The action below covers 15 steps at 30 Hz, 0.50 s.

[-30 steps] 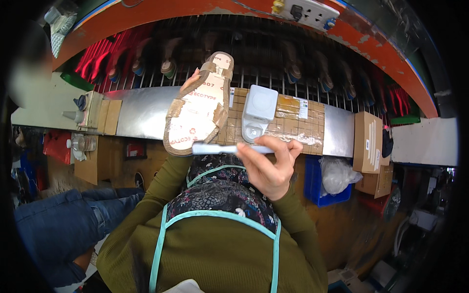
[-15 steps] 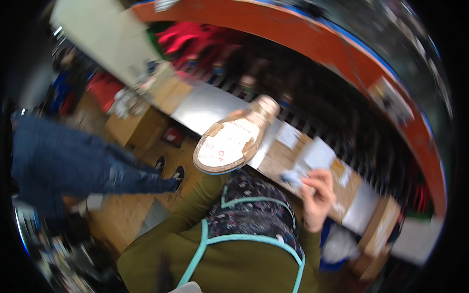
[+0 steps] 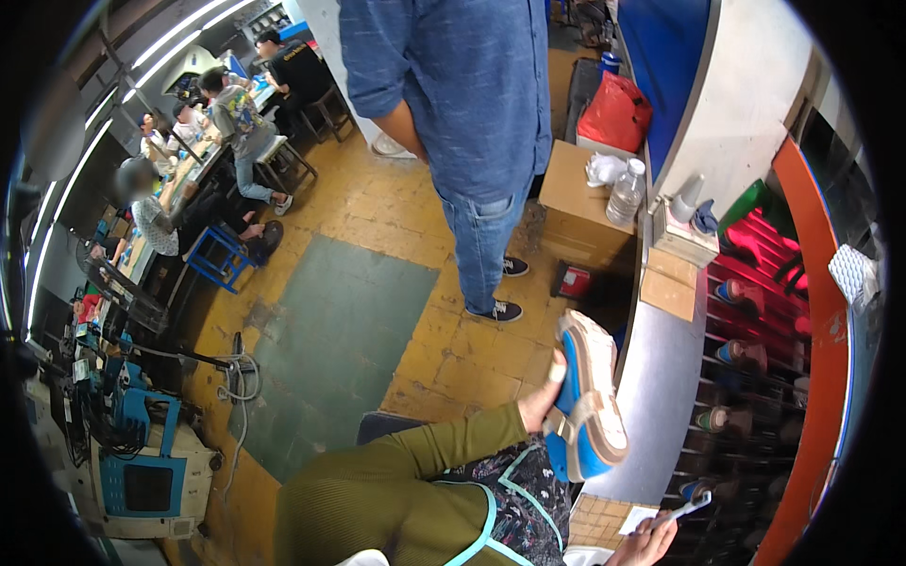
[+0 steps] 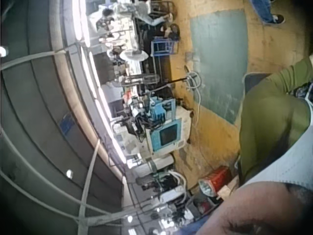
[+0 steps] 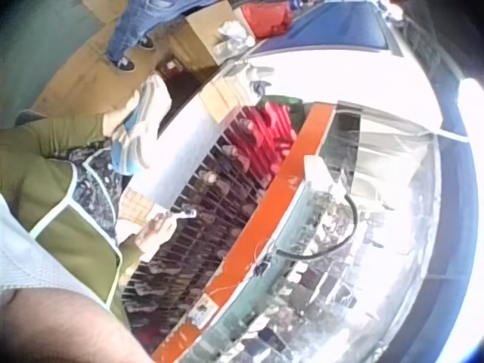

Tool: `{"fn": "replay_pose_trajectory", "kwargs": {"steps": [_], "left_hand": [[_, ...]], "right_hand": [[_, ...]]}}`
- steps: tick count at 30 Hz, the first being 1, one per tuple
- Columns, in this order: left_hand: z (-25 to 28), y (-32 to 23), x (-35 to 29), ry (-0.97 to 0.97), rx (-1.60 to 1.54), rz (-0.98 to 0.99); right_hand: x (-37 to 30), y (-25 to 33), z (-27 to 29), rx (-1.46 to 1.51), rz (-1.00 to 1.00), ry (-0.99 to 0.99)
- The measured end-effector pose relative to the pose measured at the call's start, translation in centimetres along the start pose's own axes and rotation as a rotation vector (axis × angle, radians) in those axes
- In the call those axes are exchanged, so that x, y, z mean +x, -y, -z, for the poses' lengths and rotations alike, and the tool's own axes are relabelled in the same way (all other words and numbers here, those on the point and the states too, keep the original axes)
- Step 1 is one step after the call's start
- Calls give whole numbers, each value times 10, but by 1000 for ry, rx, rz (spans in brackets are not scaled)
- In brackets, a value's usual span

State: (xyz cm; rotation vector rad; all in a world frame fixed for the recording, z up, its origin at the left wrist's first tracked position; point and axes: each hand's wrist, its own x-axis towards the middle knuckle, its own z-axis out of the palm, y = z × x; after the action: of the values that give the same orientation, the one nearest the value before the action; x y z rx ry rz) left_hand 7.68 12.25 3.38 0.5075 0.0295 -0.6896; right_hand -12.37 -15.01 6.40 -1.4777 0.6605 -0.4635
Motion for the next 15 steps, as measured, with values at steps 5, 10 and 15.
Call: {"fn": "replay_pose_trajectory", "kwargs": {"steps": [5, 10, 15], "left_hand": [[14, 18, 18, -133, -25, -15], [3, 31, 49, -123, -140, 115], [9, 41, 90, 218, 42, 202]], "right_hand": [[-9, -10, -1, 345, -5, 71], [-70, -52, 20, 386, 36, -384], [-150, -93, 28, 236, -92, -723]]}}
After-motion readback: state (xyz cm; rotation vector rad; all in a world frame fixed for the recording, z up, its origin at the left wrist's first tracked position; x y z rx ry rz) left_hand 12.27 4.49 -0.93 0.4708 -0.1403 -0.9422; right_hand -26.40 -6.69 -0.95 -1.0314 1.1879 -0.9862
